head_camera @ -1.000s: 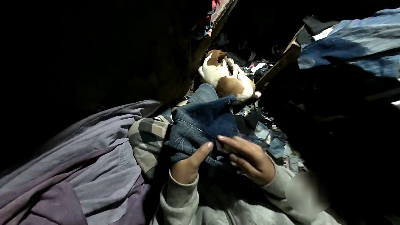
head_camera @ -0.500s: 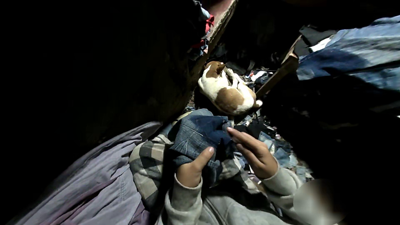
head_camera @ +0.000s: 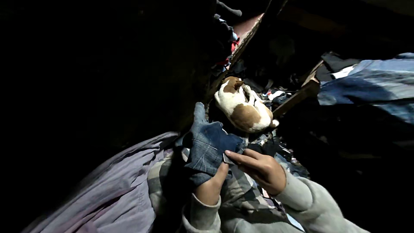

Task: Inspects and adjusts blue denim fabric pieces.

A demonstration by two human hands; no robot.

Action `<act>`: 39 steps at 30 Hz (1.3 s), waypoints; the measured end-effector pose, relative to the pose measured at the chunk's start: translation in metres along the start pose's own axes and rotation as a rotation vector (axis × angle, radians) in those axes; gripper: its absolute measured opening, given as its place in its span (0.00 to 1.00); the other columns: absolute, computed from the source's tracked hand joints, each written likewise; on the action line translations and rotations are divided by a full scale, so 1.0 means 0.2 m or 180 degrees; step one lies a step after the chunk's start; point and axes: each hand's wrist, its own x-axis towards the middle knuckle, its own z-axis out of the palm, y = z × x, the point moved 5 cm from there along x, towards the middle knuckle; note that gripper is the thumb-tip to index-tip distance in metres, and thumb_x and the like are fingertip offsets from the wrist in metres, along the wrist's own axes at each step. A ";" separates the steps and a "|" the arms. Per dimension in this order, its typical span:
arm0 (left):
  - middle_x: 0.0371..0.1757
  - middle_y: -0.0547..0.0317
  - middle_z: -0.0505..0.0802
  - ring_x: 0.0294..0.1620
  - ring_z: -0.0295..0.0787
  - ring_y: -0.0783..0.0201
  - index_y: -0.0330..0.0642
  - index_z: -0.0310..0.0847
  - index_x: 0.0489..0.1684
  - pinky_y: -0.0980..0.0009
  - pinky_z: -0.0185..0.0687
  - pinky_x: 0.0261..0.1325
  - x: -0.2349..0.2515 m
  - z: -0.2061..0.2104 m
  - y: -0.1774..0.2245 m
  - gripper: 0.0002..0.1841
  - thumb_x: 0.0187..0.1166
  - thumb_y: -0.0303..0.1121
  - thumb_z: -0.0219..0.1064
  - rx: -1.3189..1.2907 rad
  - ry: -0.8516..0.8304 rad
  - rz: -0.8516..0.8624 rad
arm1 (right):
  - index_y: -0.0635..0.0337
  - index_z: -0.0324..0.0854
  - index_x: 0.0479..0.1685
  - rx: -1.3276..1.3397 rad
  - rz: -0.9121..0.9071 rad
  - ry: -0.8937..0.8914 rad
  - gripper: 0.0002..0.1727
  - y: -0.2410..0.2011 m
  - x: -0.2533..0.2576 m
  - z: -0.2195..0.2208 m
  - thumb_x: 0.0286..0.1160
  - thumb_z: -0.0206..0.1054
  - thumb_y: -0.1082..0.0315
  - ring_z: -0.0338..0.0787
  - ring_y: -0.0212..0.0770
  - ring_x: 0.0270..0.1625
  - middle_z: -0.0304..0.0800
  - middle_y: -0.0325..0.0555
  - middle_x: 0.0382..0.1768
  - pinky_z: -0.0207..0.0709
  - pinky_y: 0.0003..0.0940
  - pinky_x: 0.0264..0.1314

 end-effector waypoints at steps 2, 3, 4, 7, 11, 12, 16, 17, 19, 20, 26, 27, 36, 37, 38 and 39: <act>0.41 0.63 0.97 0.48 0.93 0.75 0.33 0.87 0.45 0.74 0.90 0.58 -0.01 -0.04 0.03 0.18 0.55 0.14 0.77 -0.0105 -0.0083 -0.0037 | 0.37 0.85 0.73 0.0061 0.0010 0.0105 0.20 -0.05 -0.01 0.03 0.87 0.59 0.58 0.83 0.37 0.24 0.84 0.49 0.32 0.78 0.30 0.23; 0.41 0.61 0.97 0.48 0.94 0.74 0.31 0.88 0.45 0.73 0.90 0.58 -0.02 -0.06 0.04 0.17 0.56 0.13 0.76 -0.0169 -0.0140 -0.0086 | 0.38 0.85 0.72 0.0095 0.0036 0.0166 0.19 -0.08 -0.02 0.04 0.88 0.58 0.57 0.83 0.37 0.25 0.85 0.50 0.33 0.78 0.30 0.24; 0.40 0.61 0.97 0.47 0.94 0.73 0.31 0.88 0.44 0.73 0.90 0.58 -0.02 -0.07 0.05 0.16 0.57 0.13 0.75 -0.0215 -0.0195 -0.0140 | 0.38 0.85 0.72 0.0104 0.0063 0.0237 0.19 -0.11 -0.03 0.05 0.88 0.58 0.57 0.83 0.37 0.25 0.85 0.49 0.33 0.78 0.30 0.24; 0.40 0.59 0.97 0.47 0.94 0.72 0.31 0.88 0.43 0.73 0.90 0.57 -0.05 -0.12 0.07 0.14 0.59 0.12 0.74 -0.0292 -0.0412 -0.0266 | 0.40 0.86 0.72 0.0004 0.0099 0.0413 0.19 -0.20 -0.07 0.07 0.87 0.59 0.57 0.84 0.39 0.26 0.85 0.51 0.33 0.79 0.32 0.25; 0.39 0.58 0.97 0.46 0.94 0.72 0.30 0.88 0.43 0.73 0.90 0.57 -0.07 -0.18 0.10 0.13 0.62 0.12 0.73 -0.0366 -0.0653 -0.0398 | 0.41 0.86 0.71 -0.0394 0.0189 0.0683 0.19 -0.28 -0.12 0.10 0.87 0.59 0.57 0.83 0.40 0.24 0.85 0.51 0.32 0.79 0.33 0.24; 0.38 0.59 0.96 0.45 0.94 0.72 0.30 0.87 0.44 0.73 0.90 0.56 -0.08 -0.19 0.11 0.13 0.62 0.11 0.72 -0.0375 -0.0663 -0.0514 | 0.42 0.87 0.70 -0.0475 0.0266 0.0789 0.19 -0.29 -0.13 0.09 0.87 0.59 0.57 0.84 0.41 0.24 0.86 0.52 0.33 0.80 0.36 0.23; 0.38 0.57 0.96 0.43 0.94 0.70 0.31 0.86 0.44 0.71 0.91 0.55 -0.10 -0.24 0.14 0.11 0.66 0.13 0.71 -0.0522 -0.0860 -0.0831 | 0.47 0.87 0.71 -0.0759 0.0613 0.1166 0.20 -0.27 -0.22 -0.01 0.88 0.57 0.58 0.85 0.42 0.27 0.87 0.54 0.34 0.81 0.38 0.27; 0.38 0.56 0.96 0.43 0.95 0.69 0.31 0.87 0.44 0.70 0.91 0.54 -0.10 -0.24 0.14 0.11 0.66 0.14 0.72 -0.0540 -0.0942 -0.0863 | 0.49 0.87 0.71 -0.0884 0.0745 0.1219 0.20 -0.26 -0.25 -0.03 0.88 0.56 0.58 0.85 0.43 0.28 0.88 0.54 0.34 0.81 0.39 0.28; 0.38 0.56 0.97 0.44 0.96 0.68 0.32 0.88 0.44 0.69 0.92 0.54 -0.08 -0.25 0.14 0.11 0.64 0.16 0.74 -0.0567 -0.1096 -0.0741 | 0.55 0.83 0.75 -0.1195 0.1317 0.1076 0.24 -0.23 -0.31 -0.07 0.88 0.55 0.57 0.91 0.54 0.33 0.92 0.60 0.40 0.84 0.51 0.35; 0.38 0.56 0.97 0.44 0.95 0.68 0.32 0.87 0.45 0.69 0.92 0.55 -0.07 -0.24 0.14 0.12 0.64 0.15 0.74 -0.0543 -0.1137 -0.0698 | 0.58 0.76 0.81 -0.1258 0.1771 0.0831 0.27 -0.21 -0.34 -0.08 0.89 0.54 0.55 0.93 0.61 0.38 0.93 0.63 0.45 0.84 0.61 0.41; 0.37 0.57 0.97 0.43 0.96 0.69 0.32 0.88 0.42 0.70 0.92 0.55 -0.07 -0.19 0.12 0.09 0.66 0.15 0.72 -0.0639 -0.1335 -0.0730 | 0.63 0.71 0.82 -0.0355 0.1618 0.0646 0.31 -0.21 -0.40 -0.11 0.88 0.54 0.51 0.79 0.34 0.25 0.86 0.46 0.29 0.79 0.35 0.31; 0.37 0.56 0.97 0.42 0.96 0.69 0.32 0.88 0.41 0.70 0.92 0.54 -0.07 -0.18 0.12 0.09 0.66 0.14 0.71 -0.0711 -0.1382 -0.0737 | 0.63 0.74 0.80 -0.0087 0.1264 0.0656 0.30 -0.24 -0.36 -0.10 0.89 0.54 0.51 0.78 0.28 0.25 0.86 0.43 0.30 0.78 0.27 0.31; 0.37 0.56 0.97 0.41 0.96 0.68 0.33 0.88 0.41 0.70 0.93 0.53 -0.10 -0.10 0.11 0.12 0.62 0.13 0.71 -0.0757 -0.1006 -0.0670 | 0.56 0.78 0.78 0.0512 0.0475 0.0354 0.26 -0.30 -0.23 0.03 0.91 0.53 0.52 0.83 0.30 0.33 0.90 0.50 0.42 0.80 0.25 0.40; 0.36 0.57 0.97 0.41 0.96 0.69 0.33 0.87 0.42 0.70 0.93 0.53 -0.10 -0.10 0.11 0.13 0.61 0.12 0.70 -0.0737 -0.0912 -0.0637 | 0.54 0.79 0.78 0.0497 0.0470 0.0368 0.25 -0.29 -0.24 0.04 0.91 0.54 0.54 0.82 0.32 0.31 0.89 0.50 0.38 0.79 0.26 0.37; 0.36 0.57 0.97 0.41 0.96 0.69 0.32 0.86 0.42 0.70 0.93 0.53 -0.11 -0.09 0.11 0.13 0.61 0.11 0.70 -0.0713 -0.0827 -0.0618 | 0.53 0.79 0.78 0.0459 0.0462 0.0366 0.24 -0.28 -0.24 0.04 0.90 0.54 0.55 0.82 0.33 0.30 0.88 0.50 0.36 0.79 0.27 0.36; 0.36 0.56 0.97 0.41 0.96 0.69 0.32 0.87 0.41 0.70 0.93 0.53 -0.11 -0.09 0.10 0.12 0.62 0.11 0.71 -0.0689 -0.0783 -0.0603 | 0.52 0.80 0.78 0.0412 0.0453 0.0381 0.24 -0.27 -0.24 0.05 0.90 0.54 0.55 0.81 0.34 0.29 0.87 0.50 0.35 0.79 0.28 0.34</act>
